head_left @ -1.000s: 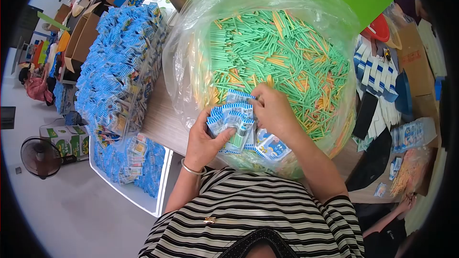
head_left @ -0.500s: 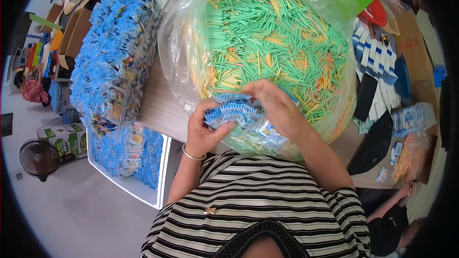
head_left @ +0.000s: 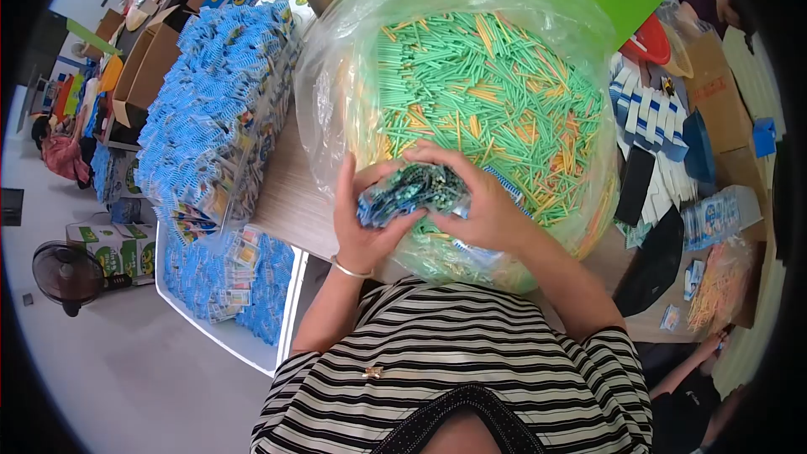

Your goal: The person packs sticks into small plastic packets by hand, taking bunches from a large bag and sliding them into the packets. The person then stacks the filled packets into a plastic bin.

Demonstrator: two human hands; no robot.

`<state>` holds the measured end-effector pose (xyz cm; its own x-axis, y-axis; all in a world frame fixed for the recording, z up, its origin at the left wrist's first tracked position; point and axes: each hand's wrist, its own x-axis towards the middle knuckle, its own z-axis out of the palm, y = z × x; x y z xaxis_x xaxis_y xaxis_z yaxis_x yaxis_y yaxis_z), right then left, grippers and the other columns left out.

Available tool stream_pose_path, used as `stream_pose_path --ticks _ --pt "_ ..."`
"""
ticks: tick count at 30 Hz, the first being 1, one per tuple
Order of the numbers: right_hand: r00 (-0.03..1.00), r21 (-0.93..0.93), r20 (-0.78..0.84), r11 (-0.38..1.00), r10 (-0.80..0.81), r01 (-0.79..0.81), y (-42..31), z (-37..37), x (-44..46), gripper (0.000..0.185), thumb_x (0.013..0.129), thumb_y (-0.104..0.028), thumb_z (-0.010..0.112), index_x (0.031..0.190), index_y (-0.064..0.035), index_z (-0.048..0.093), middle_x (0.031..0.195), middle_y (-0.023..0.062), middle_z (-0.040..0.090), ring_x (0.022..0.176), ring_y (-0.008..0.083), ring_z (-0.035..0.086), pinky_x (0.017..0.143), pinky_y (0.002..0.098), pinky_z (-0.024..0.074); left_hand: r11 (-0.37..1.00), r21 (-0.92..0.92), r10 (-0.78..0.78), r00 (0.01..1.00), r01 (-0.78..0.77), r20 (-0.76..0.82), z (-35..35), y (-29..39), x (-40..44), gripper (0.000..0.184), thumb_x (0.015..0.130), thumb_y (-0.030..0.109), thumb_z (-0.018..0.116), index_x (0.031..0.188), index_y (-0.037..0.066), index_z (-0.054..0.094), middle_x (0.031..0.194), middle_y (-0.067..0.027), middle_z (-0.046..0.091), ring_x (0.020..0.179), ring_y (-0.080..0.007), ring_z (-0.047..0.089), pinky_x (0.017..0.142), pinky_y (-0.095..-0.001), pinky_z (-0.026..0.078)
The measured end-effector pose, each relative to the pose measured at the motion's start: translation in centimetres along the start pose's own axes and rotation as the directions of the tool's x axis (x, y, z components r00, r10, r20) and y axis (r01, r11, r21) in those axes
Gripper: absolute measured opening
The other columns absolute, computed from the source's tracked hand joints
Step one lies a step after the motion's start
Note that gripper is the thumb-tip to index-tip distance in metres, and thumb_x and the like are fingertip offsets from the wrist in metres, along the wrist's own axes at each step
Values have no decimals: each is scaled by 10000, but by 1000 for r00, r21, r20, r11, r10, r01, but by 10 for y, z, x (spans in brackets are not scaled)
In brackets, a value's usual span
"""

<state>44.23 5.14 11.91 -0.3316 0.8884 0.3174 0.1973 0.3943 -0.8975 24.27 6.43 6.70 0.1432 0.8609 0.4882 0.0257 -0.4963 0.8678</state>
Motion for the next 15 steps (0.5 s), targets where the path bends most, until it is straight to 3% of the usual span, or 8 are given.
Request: stream_pose_path --ticks 2,3,8,10,12,13,14,15 --pt "991 110 -4 985 131 -130 18 1 -2 697 779 40 715 1414 -33 438 1376 141 560 1271 249 555 1076 366 428 1000 26 -12 998 10 65 0 -12 1 1119 693 156 919 1529 8 190 1250 -180 596 1129 -262 617 977 -362 505" --pt "980 164 0 967 197 -194 22 -1 0 674 780 37 711 1399 -34 454 1376 141 561 1278 256 553 1078 365 426 999 36 -44 994 41 102 1 -16 0 1055 697 149 914 1505 9 251 1253 -186 601 1135 -261 620 969 -360 506" --pt "971 26 -4 971 238 -238 15 0 2 650 768 50 697 1371 -49 476 1379 159 557 1281 273 557 1069 365 433 980 177 -124 977 93 173 -5 -22 -4 879 693 136 910 1413 4 424 1257 -196 619 1164 -262 622 956 -352 509" --pt "989 -20 42 990 142 -141 -6 -1 10 645 750 61 692 1352 -55 488 1374 160 560 1283 280 558 1057 367 442 964 248 -132 979 91 154 -15 -9 -2 853 688 135 912 1391 1 450 1256 -194 622 1172 -263 620 956 -351 509" --pt "991 -21 93 996 94 -92 -27 10 16 644 741 66 689 1342 -57 494 1371 161 561 1284 283 558 1051 367 446 991 113 63 998 -66 30 -34 15 -8 716 688 87 895 1298 10 529 1216 -176 644 1138 -270 635 963 -352 507" --pt "995 -17 76 998 -61 63 -37 24 27 646 732 67 686 1336 -56 495 1353 157 572 1276 291 562 1048 373 446 990 132 54 998 -55 17 -48 26 -9 716 688 87 895 1298 10 529 1216 -176 644 1138 -270 635 963 -352 507" --pt "975 -14 54 976 -215 216 -43 41 35 648 722 68 682 1331 -56 496 1335 154 582 1268 298 566 1045 379 447 969 191 176 982 -159 -75 -64 37 -8 675 703 72 874 1284 19 535 1206 -167 648 1119 -268 641 961 -352 506" --pt "973 4 62 975 -222 223 -44 59 42 648 722 68 682 1331 -56 496 1335 154 582 1268 298 566 1045 379 447 931 259 304 940 -259 -153 -76 44 -10 635 718 56 853 1271 28 541 1196 -159 652 1101 -266 647 960 -352 504"
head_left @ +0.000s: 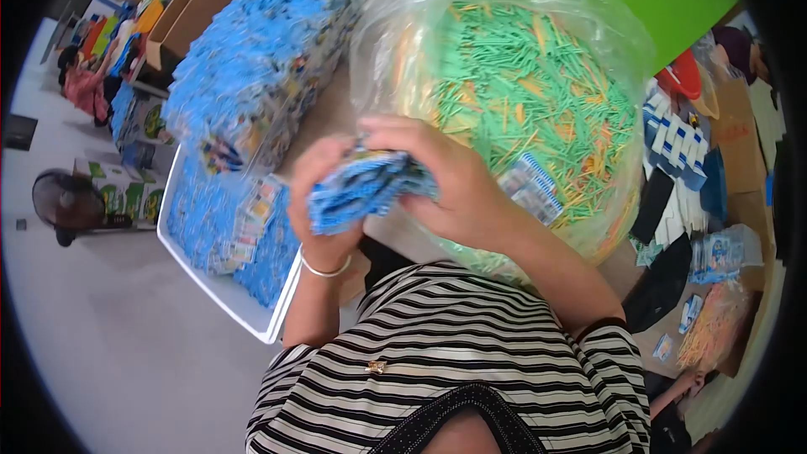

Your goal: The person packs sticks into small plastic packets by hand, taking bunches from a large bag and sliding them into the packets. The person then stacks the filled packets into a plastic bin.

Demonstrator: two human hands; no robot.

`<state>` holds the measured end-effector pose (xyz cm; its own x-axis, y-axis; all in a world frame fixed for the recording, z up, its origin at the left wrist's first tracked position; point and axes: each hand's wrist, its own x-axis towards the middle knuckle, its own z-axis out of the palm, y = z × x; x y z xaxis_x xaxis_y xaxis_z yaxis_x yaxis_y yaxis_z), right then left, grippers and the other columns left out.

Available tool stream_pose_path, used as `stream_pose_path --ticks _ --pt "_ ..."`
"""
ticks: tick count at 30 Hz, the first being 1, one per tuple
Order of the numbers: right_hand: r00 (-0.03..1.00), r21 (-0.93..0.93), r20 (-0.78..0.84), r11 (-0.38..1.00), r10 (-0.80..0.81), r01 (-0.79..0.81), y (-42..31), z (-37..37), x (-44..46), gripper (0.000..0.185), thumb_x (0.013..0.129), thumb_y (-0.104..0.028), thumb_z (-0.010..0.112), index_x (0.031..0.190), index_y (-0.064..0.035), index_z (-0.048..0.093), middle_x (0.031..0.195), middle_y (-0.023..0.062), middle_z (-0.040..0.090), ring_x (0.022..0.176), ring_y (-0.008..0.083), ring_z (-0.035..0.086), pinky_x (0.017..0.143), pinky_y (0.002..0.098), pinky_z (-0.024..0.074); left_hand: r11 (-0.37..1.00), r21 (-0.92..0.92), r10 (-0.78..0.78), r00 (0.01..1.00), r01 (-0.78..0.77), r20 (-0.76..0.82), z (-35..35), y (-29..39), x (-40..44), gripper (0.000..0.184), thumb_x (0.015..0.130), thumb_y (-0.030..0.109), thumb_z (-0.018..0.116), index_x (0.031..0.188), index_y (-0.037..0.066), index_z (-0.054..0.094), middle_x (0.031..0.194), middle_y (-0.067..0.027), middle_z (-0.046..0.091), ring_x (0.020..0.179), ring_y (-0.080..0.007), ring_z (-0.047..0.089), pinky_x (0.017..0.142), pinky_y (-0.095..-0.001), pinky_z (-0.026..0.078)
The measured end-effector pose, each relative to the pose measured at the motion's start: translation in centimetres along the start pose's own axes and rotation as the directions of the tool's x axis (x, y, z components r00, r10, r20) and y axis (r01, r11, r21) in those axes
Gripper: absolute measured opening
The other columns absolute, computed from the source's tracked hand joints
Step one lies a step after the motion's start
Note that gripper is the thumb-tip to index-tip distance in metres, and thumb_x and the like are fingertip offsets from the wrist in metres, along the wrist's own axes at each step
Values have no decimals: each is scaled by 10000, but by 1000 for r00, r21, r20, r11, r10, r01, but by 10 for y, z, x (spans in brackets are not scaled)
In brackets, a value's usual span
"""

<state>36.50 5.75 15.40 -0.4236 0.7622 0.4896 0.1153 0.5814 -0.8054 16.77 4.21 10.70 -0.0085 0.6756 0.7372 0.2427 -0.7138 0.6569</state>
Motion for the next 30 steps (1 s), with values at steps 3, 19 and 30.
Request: stream_pose_path --ticks 3,19,30 --pt "998 64 1 996 -61 61 17 58 19 617 733 59 648 1321 -49 496 1295 160 598 1240 320 576 1047 384 441 976 124 -173 982 181 -75 -27 -4 -16 583 741 62 828 1249 32 543 1177 -153 654 1077 -260 649 953 -355 504" --pt "946 -164 195 960 258 -228 101 107 5 574 787 -4 659 1340 -47 510 1186 211 650 1119 345 635 954 380 485 840 206 -517 855 502 25 -63 -83 -83 613 756 131 850 1279 51 541 1099 -114 702 1000 -243 690 865 -347 534" --pt "922 -186 338 973 191 -133 45 131 30 469 778 -1 681 1236 -40 587 1120 198 665 1080 400 620 922 434 494 778 283 -531 828 561 -181 -92 -30 -94 544 722 163 867 1189 43 615 1047 -145 710 955 -329 696 822 -367 540"
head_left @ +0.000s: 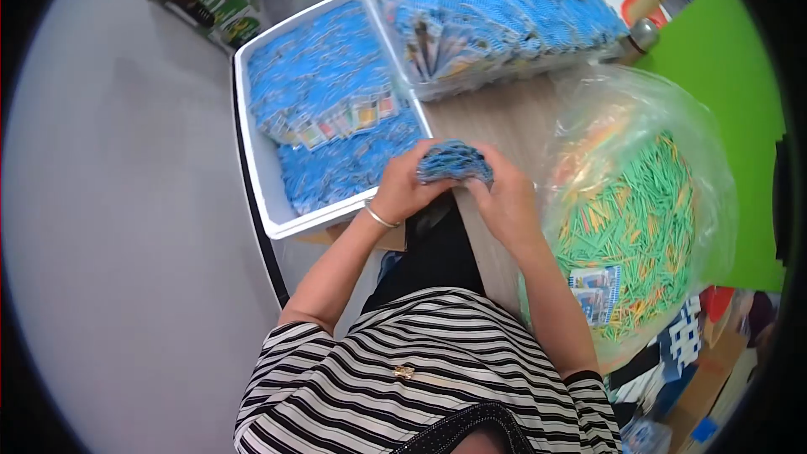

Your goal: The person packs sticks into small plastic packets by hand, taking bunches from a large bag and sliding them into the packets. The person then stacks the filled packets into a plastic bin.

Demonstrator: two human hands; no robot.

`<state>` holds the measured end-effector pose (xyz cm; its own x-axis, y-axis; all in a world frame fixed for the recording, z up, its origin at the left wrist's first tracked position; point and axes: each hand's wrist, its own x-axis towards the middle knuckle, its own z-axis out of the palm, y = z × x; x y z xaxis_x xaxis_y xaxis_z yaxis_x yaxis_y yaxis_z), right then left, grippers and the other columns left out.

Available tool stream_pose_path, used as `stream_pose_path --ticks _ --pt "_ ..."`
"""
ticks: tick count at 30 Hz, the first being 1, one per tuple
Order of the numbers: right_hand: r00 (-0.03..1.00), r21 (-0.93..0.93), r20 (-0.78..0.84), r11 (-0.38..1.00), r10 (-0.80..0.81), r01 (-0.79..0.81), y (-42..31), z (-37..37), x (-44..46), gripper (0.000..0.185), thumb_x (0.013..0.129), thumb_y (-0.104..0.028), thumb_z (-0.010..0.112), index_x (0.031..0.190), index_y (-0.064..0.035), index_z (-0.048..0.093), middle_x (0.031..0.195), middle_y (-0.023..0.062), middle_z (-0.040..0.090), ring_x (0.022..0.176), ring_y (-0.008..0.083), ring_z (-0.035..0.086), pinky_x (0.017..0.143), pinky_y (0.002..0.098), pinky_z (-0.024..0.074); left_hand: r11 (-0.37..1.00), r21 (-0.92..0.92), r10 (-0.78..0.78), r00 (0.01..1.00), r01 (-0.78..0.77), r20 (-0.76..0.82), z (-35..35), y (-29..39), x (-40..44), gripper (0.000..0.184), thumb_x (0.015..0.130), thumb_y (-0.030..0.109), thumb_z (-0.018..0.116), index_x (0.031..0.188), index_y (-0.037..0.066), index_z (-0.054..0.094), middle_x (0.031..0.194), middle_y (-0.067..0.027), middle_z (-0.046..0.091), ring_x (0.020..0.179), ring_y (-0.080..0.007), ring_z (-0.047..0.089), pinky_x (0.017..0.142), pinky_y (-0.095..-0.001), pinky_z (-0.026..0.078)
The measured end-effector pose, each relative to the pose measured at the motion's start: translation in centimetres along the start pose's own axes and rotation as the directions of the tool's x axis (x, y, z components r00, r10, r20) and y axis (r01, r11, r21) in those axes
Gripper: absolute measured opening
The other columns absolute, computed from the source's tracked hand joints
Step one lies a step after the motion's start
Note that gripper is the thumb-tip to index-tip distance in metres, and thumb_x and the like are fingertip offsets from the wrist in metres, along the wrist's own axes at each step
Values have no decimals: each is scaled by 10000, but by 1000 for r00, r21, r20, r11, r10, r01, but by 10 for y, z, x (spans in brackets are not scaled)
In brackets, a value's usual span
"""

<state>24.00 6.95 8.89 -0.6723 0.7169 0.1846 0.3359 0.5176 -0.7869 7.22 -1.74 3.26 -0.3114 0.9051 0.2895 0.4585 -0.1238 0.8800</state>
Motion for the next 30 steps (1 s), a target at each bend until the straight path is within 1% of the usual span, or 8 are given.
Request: stream_pose_path --ticks 3,6,11,19,22,27,29,30 --pt "995 31 31 995 -91 90 -25 43 15 462 780 6 670 1234 -33 589 1123 204 664 1072 398 622 927 426 494 997 55 -43 997 47 -67 -50 -8 -18 522 717 176 872 1162 45 634 1042 -147 711 928 -334 696 805 -365 543" --pt "985 59 72 986 -159 155 -21 96 48 436 783 -13 672 1212 -33 598 1148 208 655 1075 406 611 921 435 495 906 422 80 977 11 -196 -86 -53 -27 505 700 170 883 1134 51 652 1024 -147 716 894 -316 704 780 -361 549" --pt "962 78 254 994 -96 79 -8 164 89 409 765 2 675 1162 -65 601 1125 168 663 1055 409 603 866 484 499 960 69 -248 937 272 -246 -112 -108 -36 487 674 171 895 1087 51 666 999 -154 721 872 -322 709 755 -365 552" --pt "927 272 372 961 -54 -53 -6 307 132 470 723 -51 743 1179 -57 632 1015 215 685 993 423 633 873 477 501 824 288 -345 836 488 -428 -204 -157 -58 517 655 165 897 1081 36 634 930 -165 724 831 -355 708 716 -394 552" --pt "922 240 376 971 -95 3 -4 351 140 504 747 -110 765 1226 -59 620 1055 229 688 1013 407 649 877 459 502 617 423 -529 748 663 -401 -230 -167 -54 476 658 141 888 1062 44 655 986 -119 730 915 -297 703 790 -346 547" --pt "908 232 414 972 -62 -39 0 372 149 525 741 -134 782 1230 -44 613 1052 220 690 1023 418 637 886 466 501 340 752 -519 779 565 -351 -232 -159 -37 504 622 205 893 1055 79 667 1186 -132 677 1154 -359 600 958 -443 475" --pt "909 203 415 978 -35 -56 -6 371 153 521 746 -148 784 1226 -50 608 1061 201 688 1030 402 637 878 480 502 177 918 -353 894 354 -276 -235 -148 -29 561 592 275 897 1069 83 671 1413 -109 538 1351 -395 419 1087 -555 319" --pt "909 190 416 980 -20 -65 -8 373 153 519 749 -155 785 1225 -52 605 1065 191 687 1034 393 637 874 487 502 177 919 -360 893 352 -272 -236 -147 -26 561 592 275 897 1069 83 671 1413 -109 538 1351 -395 419 1087 -555 319"
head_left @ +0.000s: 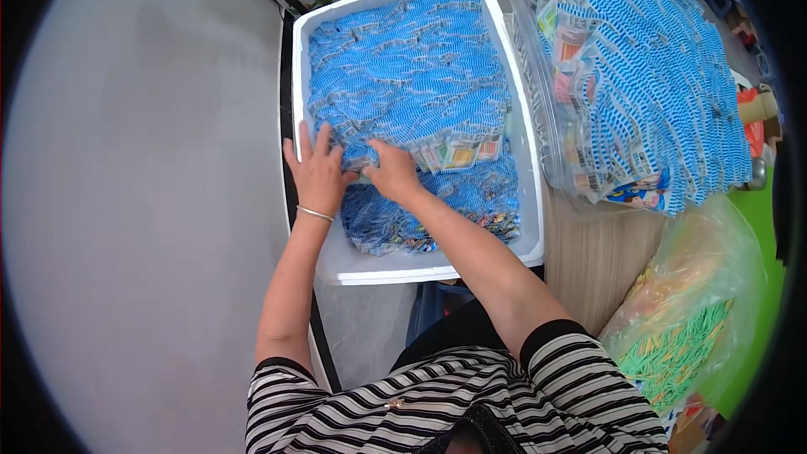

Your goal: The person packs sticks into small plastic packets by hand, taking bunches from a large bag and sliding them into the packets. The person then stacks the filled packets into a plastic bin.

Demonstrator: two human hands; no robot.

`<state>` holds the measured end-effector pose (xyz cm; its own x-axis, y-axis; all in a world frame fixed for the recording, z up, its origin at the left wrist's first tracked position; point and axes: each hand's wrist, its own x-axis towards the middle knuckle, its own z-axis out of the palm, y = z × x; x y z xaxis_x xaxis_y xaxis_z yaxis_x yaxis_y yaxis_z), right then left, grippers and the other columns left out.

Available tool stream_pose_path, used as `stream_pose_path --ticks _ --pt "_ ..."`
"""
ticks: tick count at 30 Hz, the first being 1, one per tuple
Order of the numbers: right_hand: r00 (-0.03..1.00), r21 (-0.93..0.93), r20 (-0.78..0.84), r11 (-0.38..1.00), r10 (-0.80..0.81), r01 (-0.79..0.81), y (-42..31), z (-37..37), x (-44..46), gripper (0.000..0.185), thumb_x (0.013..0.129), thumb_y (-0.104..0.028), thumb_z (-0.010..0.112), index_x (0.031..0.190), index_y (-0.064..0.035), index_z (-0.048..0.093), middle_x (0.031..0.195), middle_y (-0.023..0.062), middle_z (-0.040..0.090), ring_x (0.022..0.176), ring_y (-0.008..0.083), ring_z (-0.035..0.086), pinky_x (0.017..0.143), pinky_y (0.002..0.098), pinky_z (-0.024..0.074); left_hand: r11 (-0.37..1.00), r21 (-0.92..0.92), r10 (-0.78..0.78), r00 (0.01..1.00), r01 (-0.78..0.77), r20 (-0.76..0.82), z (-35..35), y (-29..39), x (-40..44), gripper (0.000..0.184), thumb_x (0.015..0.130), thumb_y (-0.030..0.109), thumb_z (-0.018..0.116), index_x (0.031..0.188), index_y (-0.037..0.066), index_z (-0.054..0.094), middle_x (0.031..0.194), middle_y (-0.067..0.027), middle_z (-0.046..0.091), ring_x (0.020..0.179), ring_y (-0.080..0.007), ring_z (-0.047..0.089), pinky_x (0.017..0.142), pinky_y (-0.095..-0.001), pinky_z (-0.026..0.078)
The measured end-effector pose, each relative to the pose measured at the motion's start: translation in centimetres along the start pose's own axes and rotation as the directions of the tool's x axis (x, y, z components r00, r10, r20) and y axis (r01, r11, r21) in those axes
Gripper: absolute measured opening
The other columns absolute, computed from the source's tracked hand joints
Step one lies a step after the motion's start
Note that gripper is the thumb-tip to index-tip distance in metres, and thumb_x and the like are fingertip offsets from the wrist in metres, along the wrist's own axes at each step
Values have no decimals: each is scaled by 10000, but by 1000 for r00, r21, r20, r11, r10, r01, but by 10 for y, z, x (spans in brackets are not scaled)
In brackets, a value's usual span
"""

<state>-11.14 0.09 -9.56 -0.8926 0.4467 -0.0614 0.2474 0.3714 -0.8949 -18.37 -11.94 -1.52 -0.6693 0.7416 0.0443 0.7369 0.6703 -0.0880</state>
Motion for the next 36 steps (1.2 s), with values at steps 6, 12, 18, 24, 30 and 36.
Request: stream_pose_path --ticks 6,12,18,24,30,36 --pt "973 -265 -97 948 -208 176 -18 21 12 387 752 -134 757 1086 -59 576 1003 141 649 944 356 645 763 463 540 966 177 -193 981 190 1 2 -4 20 671 600 314 895 1163 76 619 1520 -86 402 1415 -435 301 1127 -637 195" --pt "962 -441 -48 870 -267 220 -25 20 19 278 769 -118 721 985 -68 552 957 109 611 885 325 643 651 420 566 985 131 -78 972 110 -224 9 -7 9 562 698 253 841 1153 81 560 1414 -149 505 1329 -423 442 1075 -573 360" --pt "948 -395 -79 882 -310 256 -6 27 24 337 772 -111 717 1044 -48 527 998 135 604 909 344 642 691 424 569 988 -56 -130 969 145 209 31 -12 38 264 847 94 655 1050 44 493 1025 -216 671 921 -426 663 751 -492 546" --pt "965 -133 -72 961 -252 241 -11 -7 -10 554 796 -45 700 1300 -27 470 1112 190 579 1051 410 594 834 507 519 987 -16 -152 969 158 196 47 -16 49 240 863 22 584 1080 25 481 927 -249 688 854 -446 677 731 -518 548" --pt "972 -76 -92 975 -217 211 -14 -38 -59 545 816 -102 700 1309 -26 481 1146 218 572 1071 430 578 843 515 503 974 5 -221 948 226 231 37 -10 44 178 898 25 535 1074 26 506 908 -260 696 857 -447 687 734 -523 549" --pt "978 18 -55 979 -203 204 -62 -68 -97 109 722 -103 627 781 -23 671 812 224 673 811 429 665 698 538 515 996 -39 -66 967 78 247 35 -27 39 616 853 212 680 1399 90 425 999 -269 699 907 -452 683 760 -526 548"
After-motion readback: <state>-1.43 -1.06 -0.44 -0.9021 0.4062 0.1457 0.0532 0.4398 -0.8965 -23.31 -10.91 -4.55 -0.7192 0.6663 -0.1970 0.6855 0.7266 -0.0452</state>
